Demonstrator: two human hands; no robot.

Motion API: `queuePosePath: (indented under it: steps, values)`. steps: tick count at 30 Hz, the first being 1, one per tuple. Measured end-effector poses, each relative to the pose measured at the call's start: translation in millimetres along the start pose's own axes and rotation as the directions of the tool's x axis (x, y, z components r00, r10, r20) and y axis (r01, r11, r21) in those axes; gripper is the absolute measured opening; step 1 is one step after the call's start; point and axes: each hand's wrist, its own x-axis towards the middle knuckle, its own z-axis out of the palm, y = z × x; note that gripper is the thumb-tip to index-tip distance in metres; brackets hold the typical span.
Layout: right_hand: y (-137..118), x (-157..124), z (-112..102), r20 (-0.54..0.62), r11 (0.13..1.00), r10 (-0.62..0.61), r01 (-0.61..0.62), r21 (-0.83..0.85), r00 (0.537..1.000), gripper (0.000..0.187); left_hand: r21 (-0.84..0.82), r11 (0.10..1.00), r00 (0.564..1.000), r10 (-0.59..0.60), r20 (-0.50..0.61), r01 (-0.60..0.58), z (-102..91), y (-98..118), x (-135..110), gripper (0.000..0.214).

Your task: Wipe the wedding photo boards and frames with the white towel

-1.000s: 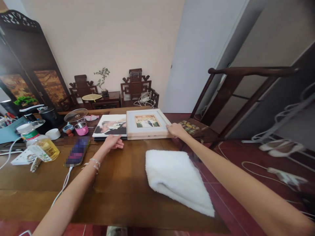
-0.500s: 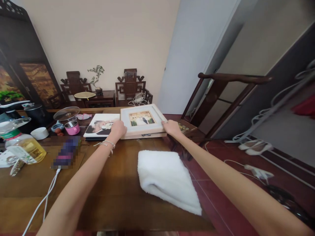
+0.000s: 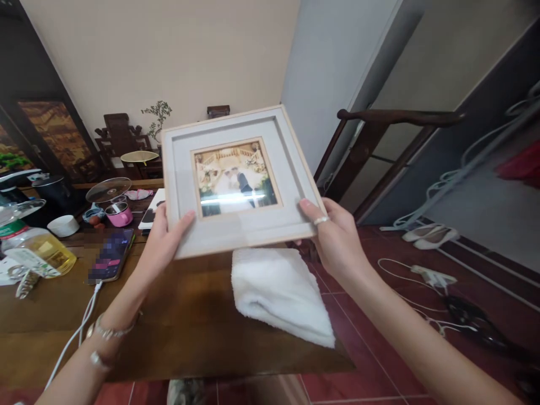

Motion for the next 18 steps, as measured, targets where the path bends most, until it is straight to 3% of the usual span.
queuePosePath:
  steps: [2,5,8,11,14,18]
  values:
    - [-1.3,-29.4,-6.3,0.134,0.986,0.071,-0.090,0.140,0.988,0.033,-0.096,0.989,0.992,-0.115,-0.055,0.110,-14.5,6.1,-26.1,0.036]
    - [11.8,-69.1,-22.3,0.338,0.983,0.074,-0.127,0.136,0.938,0.040,-0.147,0.938,0.940,-0.330,-0.090,0.315,-40.7,3.1,-65.1,0.040]
    - [33.6,-100.4,-34.7,0.269,0.994,-0.088,0.101,-0.037,0.959,0.035,-0.154,0.861,0.853,-0.504,-0.133,0.485,-68.0,-9.5,-95.1,0.038]
    - [52.2,-123.3,-32.0,0.377,0.937,-0.194,0.284,-0.201,0.906,0.037,-0.133,0.829,0.809,-0.559,-0.181,0.543,-88.7,-20.2,-114.8,0.033]
    - [67.2,-135.8,-19.6,0.462,0.830,-0.258,0.439,-0.343,0.848,0.048,-0.113,0.809,0.778,-0.586,-0.226,0.577,-101.2,-25.6,-129.0,0.033]
    - [83.1,-134.3,-19.0,0.371,0.707,-0.381,0.526,-0.473,0.847,0.035,-0.083,0.801,0.774,-0.595,-0.218,0.593,-109.8,-31.2,-143.4,0.034]
